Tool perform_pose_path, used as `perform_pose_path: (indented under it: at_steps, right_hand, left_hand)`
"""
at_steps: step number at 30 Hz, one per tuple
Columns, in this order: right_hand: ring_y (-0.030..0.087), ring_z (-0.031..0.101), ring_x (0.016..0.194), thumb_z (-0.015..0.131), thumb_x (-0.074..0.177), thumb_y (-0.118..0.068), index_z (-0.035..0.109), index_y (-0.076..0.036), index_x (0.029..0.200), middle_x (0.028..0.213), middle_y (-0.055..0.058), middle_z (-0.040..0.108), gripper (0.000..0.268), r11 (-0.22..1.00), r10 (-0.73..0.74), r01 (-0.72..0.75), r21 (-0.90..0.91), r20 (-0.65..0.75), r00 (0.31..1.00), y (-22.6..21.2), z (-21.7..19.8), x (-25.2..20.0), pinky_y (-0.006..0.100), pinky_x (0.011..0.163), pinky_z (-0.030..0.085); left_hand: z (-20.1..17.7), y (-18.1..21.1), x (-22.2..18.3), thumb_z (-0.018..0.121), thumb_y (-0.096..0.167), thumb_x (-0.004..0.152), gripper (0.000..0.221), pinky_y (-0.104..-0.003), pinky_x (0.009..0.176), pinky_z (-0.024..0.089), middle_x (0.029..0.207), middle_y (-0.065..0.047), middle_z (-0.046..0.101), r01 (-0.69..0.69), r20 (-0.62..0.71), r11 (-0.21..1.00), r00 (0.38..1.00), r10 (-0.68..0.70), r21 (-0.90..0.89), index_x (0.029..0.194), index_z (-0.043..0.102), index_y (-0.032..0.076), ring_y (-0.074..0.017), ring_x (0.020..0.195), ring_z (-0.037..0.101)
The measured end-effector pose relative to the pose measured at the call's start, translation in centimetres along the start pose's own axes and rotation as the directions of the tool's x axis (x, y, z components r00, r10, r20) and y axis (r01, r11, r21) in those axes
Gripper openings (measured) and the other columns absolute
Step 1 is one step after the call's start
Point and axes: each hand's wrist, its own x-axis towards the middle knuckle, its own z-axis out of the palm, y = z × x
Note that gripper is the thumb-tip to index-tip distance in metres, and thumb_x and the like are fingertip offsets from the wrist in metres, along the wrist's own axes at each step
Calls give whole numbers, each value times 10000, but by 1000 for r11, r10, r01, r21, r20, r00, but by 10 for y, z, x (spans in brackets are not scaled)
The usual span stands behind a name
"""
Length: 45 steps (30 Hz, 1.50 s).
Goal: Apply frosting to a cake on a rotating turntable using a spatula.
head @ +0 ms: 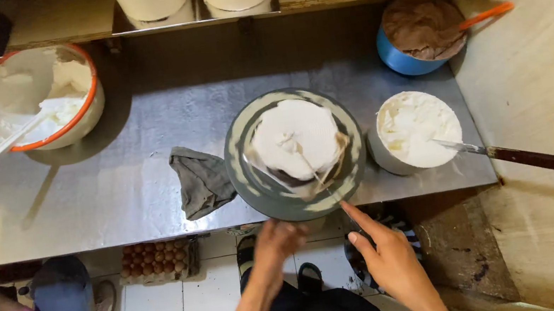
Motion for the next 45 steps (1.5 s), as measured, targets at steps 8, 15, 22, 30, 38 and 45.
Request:
perform_pose_path:
  at_steps: [8,15,22,30,38,45]
  right_hand:
    - [216,484,484,551,950,-81,515,-131,1552,791,187,628,605,571,117,-251,782,225,967,64,2,1,339,436,397]
    - [308,529,595,617,965,-116,605,-231,1502,769,91,576,550,938,-39,-193,-287,-641,766,144,-6,-19,415,584,460]
    - [98,360,441,500,949,-382,448,-452,1512,736,-21,525,570,740,184,-429,-518,-458,870,168,-55,-80,241,353,305]
    - [268,673,602,686,911,-97,711,-15,1281,906,179,797,380,822,566,-397,408,-505,652,225,-58,-133,337,568,472]
    - [292,673,613,759,706,-10,801,161,897,640,228,748,260,790,470,-141,596,-442,764,520,17,-165,370,681,528]
    - [260,697,569,728,728,54,783,131,962,636,208,768,252,743,383,-15,669,-407,829,572,54,-171,350,595,547]
  left_hand:
    - [-23,-5,14,520,35,922,400,-380,912,518,1036,-125,670,-110,7,938,993,118,-330,1312,599,-1,-230,996,646]
    - [-5,2,-2,477,105,947,475,-454,1026,450,1285,-250,674,96,57,983,994,-88,-156,1391,552,-43,-357,1213,637]
    - [36,-24,12,564,180,987,466,-328,894,537,1246,-136,763,232,195,920,933,-302,315,1426,622,35,-228,1022,718]
    - [216,47,37,627,216,952,334,-351,857,606,1191,-53,750,-718,641,461,687,343,523,1272,675,129,-198,987,722]
    - [378,61,106,528,265,1046,338,-555,1040,547,1257,-120,754,-971,969,-16,236,75,238,1361,618,184,-401,1209,695]
    - [367,184,127,761,263,952,345,-477,697,604,954,-77,754,-986,781,-35,108,615,163,1272,647,198,-373,871,759]
